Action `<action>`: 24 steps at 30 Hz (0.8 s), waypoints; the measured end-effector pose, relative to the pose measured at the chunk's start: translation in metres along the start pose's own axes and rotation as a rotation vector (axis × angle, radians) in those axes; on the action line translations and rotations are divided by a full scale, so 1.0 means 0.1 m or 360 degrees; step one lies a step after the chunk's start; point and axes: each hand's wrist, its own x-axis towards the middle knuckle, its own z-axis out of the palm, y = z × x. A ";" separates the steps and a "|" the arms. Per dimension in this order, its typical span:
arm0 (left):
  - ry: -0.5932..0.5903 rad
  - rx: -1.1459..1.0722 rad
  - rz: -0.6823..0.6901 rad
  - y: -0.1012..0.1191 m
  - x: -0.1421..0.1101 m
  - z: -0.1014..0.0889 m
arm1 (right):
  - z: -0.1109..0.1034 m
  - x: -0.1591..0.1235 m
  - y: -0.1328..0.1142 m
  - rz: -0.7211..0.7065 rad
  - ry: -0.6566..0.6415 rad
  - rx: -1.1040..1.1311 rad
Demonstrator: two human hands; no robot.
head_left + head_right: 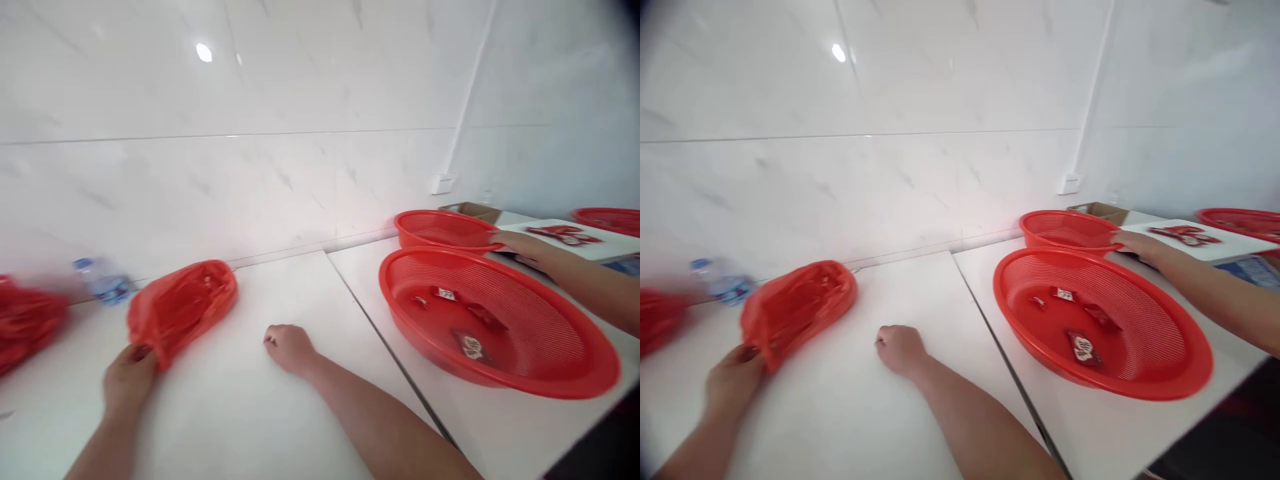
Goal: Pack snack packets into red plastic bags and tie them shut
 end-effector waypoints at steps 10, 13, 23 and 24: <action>-0.0336 -0.0617 0.0091 0.08 -0.73 -0.09 | 0.05 -0.31 -0.25 -0.0326 0.0160 -0.0027; -0.0497 -0.0934 0.0055 0.11 -0.81 -0.14 | 0.16 -0.32 -0.42 -0.0538 0.0324 -0.0049; -0.0879 -0.1490 0.0042 0.10 -0.75 -0.29 | 0.69 0.31 -0.96 -0.0601 0.0638 0.0266; -0.0895 -0.1495 0.0052 0.09 -0.73 -0.32 | 0.73 0.34 -0.93 -0.0534 0.0535 0.0279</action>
